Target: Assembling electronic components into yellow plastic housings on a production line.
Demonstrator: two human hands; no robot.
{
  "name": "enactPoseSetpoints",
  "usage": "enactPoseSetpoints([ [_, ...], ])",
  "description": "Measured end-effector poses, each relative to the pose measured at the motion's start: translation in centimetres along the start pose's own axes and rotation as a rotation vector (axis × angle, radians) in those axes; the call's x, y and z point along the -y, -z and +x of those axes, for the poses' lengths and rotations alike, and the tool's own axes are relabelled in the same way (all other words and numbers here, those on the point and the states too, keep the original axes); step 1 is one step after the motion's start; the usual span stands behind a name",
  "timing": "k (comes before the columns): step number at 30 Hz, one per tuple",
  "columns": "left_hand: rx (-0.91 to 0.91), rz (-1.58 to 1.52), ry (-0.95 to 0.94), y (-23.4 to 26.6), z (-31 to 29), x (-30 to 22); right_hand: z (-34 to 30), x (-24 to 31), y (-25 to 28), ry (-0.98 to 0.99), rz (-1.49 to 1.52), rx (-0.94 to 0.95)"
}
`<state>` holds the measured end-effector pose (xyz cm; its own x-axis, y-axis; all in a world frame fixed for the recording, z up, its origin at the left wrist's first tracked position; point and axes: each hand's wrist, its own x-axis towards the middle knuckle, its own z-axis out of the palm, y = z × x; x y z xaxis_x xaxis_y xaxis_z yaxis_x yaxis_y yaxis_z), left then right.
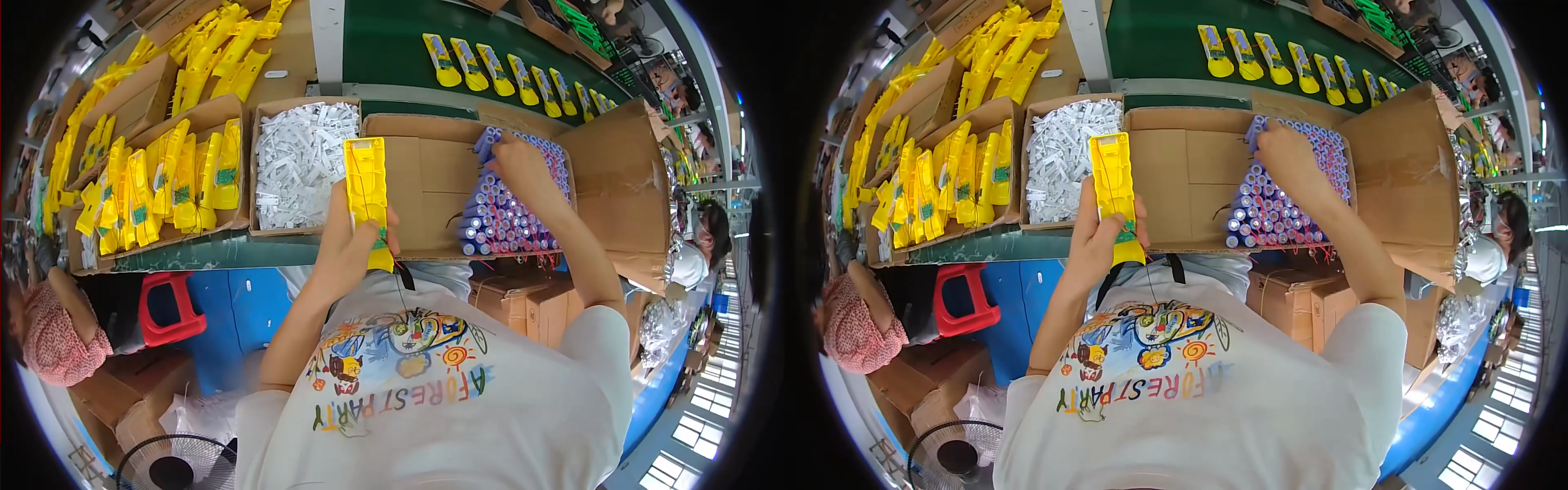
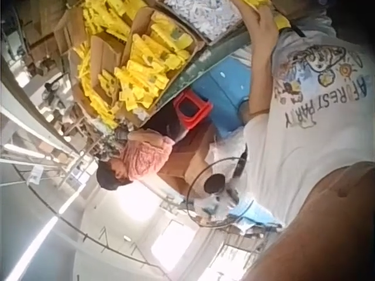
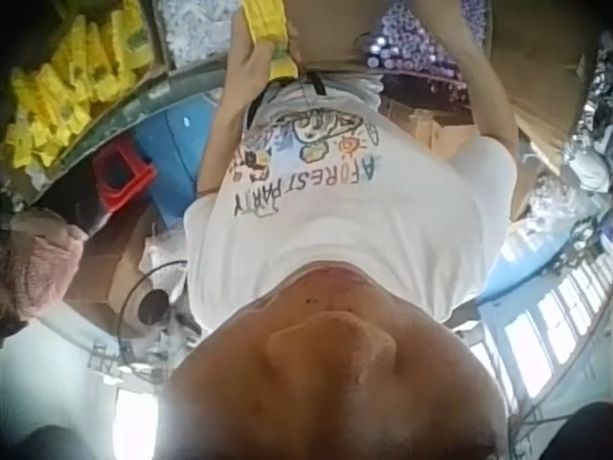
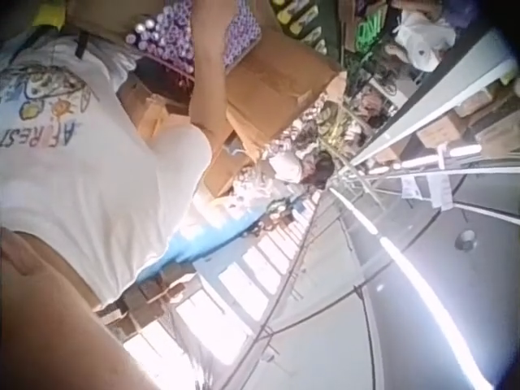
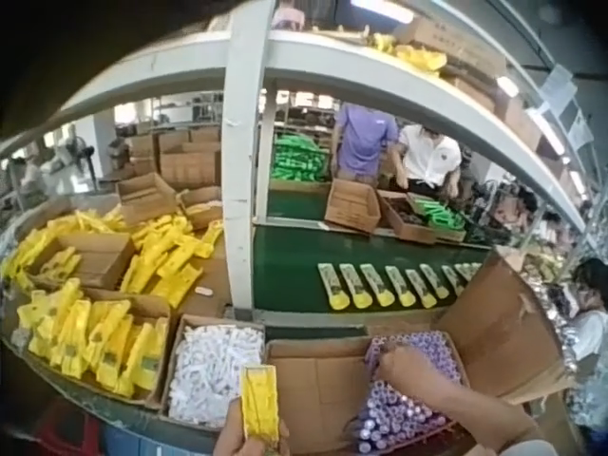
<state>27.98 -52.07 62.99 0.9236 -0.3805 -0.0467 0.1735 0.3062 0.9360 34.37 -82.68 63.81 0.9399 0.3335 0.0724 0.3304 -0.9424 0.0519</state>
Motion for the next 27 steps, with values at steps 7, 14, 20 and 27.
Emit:
enactPoseSetpoints([
  [7,0.009,-0.094,-0.009,0.2,-0.4,-0.1,0.6,-0.5,1.1,0.016,-0.039,0.206],
  [14,0.049,-0.156,0.059,-0.2,0.1,0.1,-0.3,1.5,5.2,-0.147,0.092,0.052],
  [20,0.084,-0.152,0.047,-1.4,1.2,1.6,-0.2,7.8,5.9,0.511,0.065,-0.632],
  [27,0.009,-0.069,0.052,-1.1,0.9,0.8,0.9,11.6,5.1,0.756,0.306,-0.355],
])
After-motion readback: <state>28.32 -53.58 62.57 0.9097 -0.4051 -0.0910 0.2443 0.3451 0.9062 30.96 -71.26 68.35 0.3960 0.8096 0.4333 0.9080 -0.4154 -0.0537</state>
